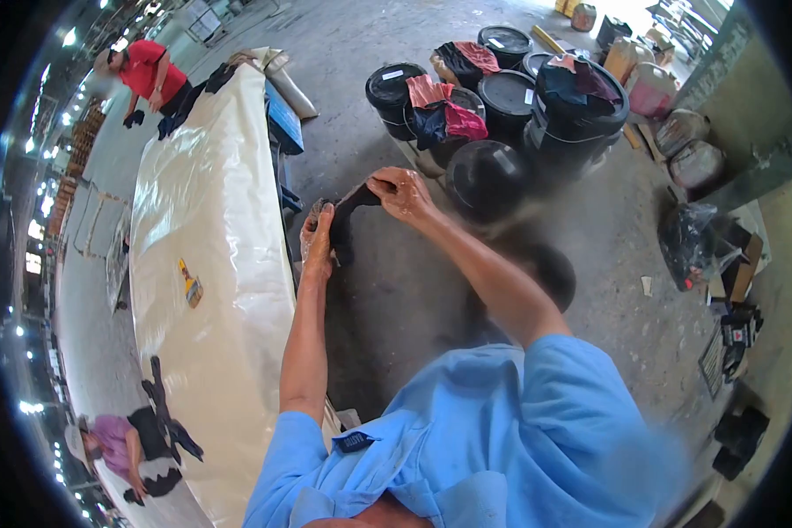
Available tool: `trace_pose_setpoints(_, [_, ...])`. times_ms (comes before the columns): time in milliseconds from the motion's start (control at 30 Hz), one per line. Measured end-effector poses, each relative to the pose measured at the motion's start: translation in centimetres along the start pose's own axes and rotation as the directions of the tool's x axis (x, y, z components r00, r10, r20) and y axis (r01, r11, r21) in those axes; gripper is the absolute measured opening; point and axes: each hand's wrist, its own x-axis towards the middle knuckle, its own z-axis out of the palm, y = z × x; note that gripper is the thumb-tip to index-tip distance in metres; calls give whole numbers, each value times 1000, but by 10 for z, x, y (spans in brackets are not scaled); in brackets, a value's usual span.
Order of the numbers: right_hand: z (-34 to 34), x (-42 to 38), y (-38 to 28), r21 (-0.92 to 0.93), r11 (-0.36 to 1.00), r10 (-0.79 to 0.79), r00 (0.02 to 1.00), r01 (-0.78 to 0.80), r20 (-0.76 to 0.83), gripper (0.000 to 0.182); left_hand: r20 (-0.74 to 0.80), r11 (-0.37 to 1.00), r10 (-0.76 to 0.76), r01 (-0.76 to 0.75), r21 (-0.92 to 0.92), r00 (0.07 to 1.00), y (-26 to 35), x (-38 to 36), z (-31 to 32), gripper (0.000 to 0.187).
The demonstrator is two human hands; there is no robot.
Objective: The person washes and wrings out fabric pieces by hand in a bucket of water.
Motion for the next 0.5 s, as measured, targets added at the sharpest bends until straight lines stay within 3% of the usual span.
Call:
trace_pose_setpoints(33, [0,11,-4,12,998,57,997,-57,49,17,-53,995,-89,90,32,995,-7,18,-3,62])
trace_pose_setpoints(67, [-3,24,-8,19,993,111,989,-114,95,16,-33,995,-87,88,44,996,-13,34,-9,62])
trace_pose_setpoints(100, [-5,38,-11,-7,984,179,977,-179,118,17,124,999,-31,25,49,992,-14,45,-15,64])
trace_pose_setpoints(133, [-1,51,-4,-9,983,182,978,-182,98,17,275,998,24,-37,41,961,-4,45,-10,67])
trace_pose_setpoints(200, [5,81,10,81,994,77,997,-76,-10,18,315,993,92,-112,45,945,1,56,-4,62])
trace_pose_setpoints(300, [-12,122,2,78,996,49,999,-51,21,22,295,974,67,-126,188,953,-6,110,-11,46])
trace_pose_setpoints(367, [-13,145,16,-38,999,-13,999,15,41,24,293,813,132,-272,514,947,-4,141,-10,25])
trace_pose_setpoints(400, [-17,154,18,-37,999,0,999,1,39,24,295,812,119,-264,521,948,0,149,-4,25])
trace_pose_setpoints(467, [-27,183,20,-38,995,99,984,-94,146,21,362,667,340,-494,558,868,12,173,13,21])
trace_pose_setpoints(500, [-27,195,26,-37,994,106,984,-102,141,21,387,649,359,-526,550,849,21,181,25,30])
